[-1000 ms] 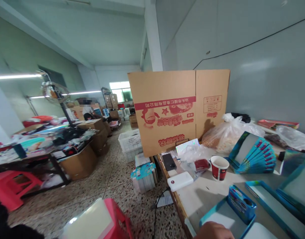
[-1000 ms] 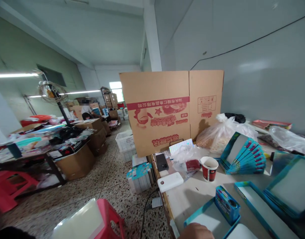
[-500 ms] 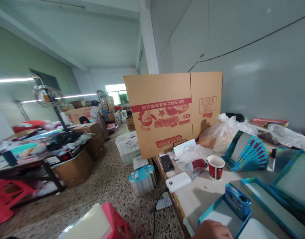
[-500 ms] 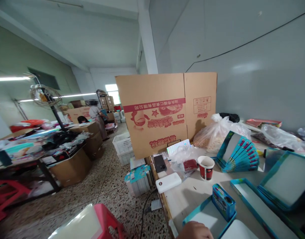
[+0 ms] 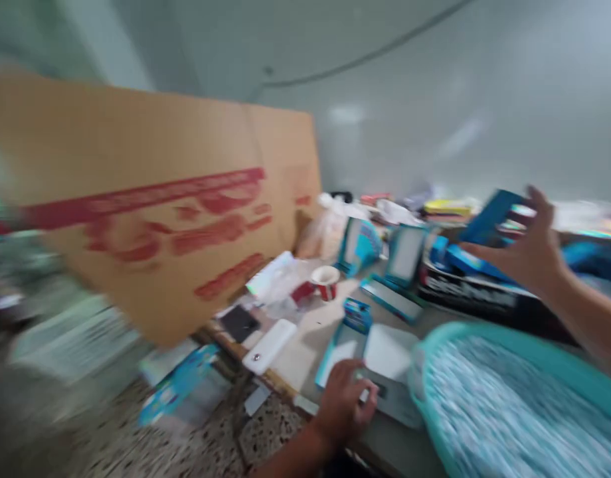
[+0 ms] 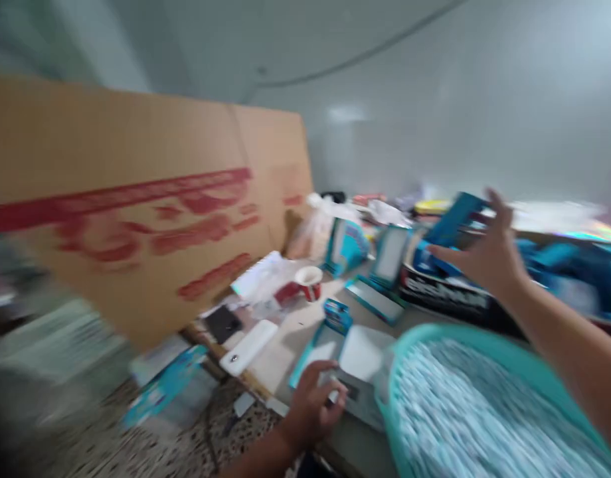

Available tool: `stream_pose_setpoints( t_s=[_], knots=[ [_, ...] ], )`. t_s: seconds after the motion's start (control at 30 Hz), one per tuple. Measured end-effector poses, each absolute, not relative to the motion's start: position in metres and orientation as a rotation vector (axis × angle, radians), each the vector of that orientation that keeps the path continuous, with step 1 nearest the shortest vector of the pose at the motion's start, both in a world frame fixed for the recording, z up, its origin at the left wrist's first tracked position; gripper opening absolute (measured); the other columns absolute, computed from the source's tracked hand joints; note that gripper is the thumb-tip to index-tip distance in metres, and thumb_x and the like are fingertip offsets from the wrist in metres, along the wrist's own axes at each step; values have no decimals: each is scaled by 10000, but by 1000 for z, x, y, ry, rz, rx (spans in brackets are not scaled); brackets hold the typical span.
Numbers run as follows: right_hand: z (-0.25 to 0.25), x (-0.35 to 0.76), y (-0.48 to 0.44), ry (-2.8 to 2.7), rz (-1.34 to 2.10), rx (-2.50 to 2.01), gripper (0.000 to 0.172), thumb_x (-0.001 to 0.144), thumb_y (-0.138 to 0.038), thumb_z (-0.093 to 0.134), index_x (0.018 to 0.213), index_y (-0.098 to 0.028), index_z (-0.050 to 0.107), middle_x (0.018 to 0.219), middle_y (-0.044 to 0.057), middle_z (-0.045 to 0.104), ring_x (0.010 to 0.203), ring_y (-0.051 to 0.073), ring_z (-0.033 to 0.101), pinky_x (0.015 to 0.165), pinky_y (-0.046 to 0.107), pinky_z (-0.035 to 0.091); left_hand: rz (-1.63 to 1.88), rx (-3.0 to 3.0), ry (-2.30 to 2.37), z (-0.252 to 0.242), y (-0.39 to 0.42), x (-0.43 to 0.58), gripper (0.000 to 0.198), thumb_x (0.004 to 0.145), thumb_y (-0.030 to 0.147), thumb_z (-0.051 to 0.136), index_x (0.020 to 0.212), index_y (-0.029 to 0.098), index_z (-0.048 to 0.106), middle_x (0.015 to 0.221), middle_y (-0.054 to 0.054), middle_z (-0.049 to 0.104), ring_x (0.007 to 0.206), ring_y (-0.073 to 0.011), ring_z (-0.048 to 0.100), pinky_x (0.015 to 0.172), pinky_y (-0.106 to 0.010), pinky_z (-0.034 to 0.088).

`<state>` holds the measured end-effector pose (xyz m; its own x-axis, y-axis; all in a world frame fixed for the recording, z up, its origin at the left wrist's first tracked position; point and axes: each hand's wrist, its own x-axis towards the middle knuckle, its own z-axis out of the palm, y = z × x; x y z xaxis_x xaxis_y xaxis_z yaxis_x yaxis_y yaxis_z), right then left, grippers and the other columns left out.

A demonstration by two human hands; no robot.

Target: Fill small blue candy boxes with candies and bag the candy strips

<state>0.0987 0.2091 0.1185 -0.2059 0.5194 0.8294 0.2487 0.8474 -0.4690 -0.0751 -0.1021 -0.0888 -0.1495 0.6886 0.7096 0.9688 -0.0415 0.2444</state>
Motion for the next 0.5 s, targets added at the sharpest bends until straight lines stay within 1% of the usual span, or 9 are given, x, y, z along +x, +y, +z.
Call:
stream_pose_setpoints(
  t_s=[0.03,0.1,0.13,0.17,0.27,0.3,0.37,0.4,0.5],
  knots=[
    [112,126,204,-1841,233,-580,1147,687,-610,813,1575,-274,169,1399,211,386,1134,320,605,776,412,616,-1099,-1802,-1821,-73,-96,-69,129,811,149,625,870,239,697,1092,-78,667,1033,-223,670,888,-389,584],
    [101,162,177,-1980,121,-518,1226,627,-595,858,1587,-297,156,1449,173,319,1330,374,459,932,467,591,-1314,-1832,-1713,-39,-71,-55,160,852,149,621,970,242,678,1120,-78,638,1035,-205,654,896,-375,573],
    [97,171,160,-2079,48,-499,1245,617,-562,879,1593,-314,147,1466,150,297,1416,396,343,1020,498,548,-1448,-1884,-1612,-23,-54,-46,189,864,153,624,1028,243,655,1099,-69,639,1021,-197,651,898,-369,568],
    [94,174,143,-2158,1,-507,1233,637,-520,878,1598,-317,132,1453,139,296,1421,395,326,1091,521,493,-1584,-1949,-1526,-8,-34,-36,252,864,180,653,1105,252,628,1084,-59,645,1026,-200,649,916,-377,561],
    [88,169,106,-2404,23,-636,1132,741,-399,811,1613,-321,94,1470,132,287,1412,396,325,1186,568,366,-2104,-2180,-1522,26,26,-6,700,793,362,775,1406,301,444,1373,-101,554,1226,-262,588,1001,-423,542],
    [86,167,98,-2445,58,-700,1110,767,-377,785,1617,-324,73,1489,132,276,1424,402,304,1197,582,341,-2250,-2253,-1551,32,44,2,776,762,391,805,1432,333,419,1434,-86,521,1297,-270,548,1034,-416,531],
    [77,169,90,-2446,129,-827,1095,806,-366,743,1622,-329,14,1538,128,230,1458,409,244,1196,595,331,-2455,-2364,-1660,35,75,11,736,714,391,843,1365,341,505,1336,-57,602,1252,-272,589,1028,-423,545],
    [71,173,90,-2415,167,-884,1096,822,-373,728,1622,-328,-19,1562,127,199,1468,408,231,1185,594,351,-2582,-2311,-1765,32,86,14,630,732,392,827,1297,316,562,1250,-58,649,1184,-269,630,999,-431,564],
    [42,199,98,-2278,351,-1021,1047,864,-428,685,1618,-300,-30,1594,149,180,1442,394,320,1089,562,472,-2812,-1961,-2022,18,99,21,346,789,378,770,1066,216,644,1046,-71,713,990,-249,695,917,-437,595]
  ],
)
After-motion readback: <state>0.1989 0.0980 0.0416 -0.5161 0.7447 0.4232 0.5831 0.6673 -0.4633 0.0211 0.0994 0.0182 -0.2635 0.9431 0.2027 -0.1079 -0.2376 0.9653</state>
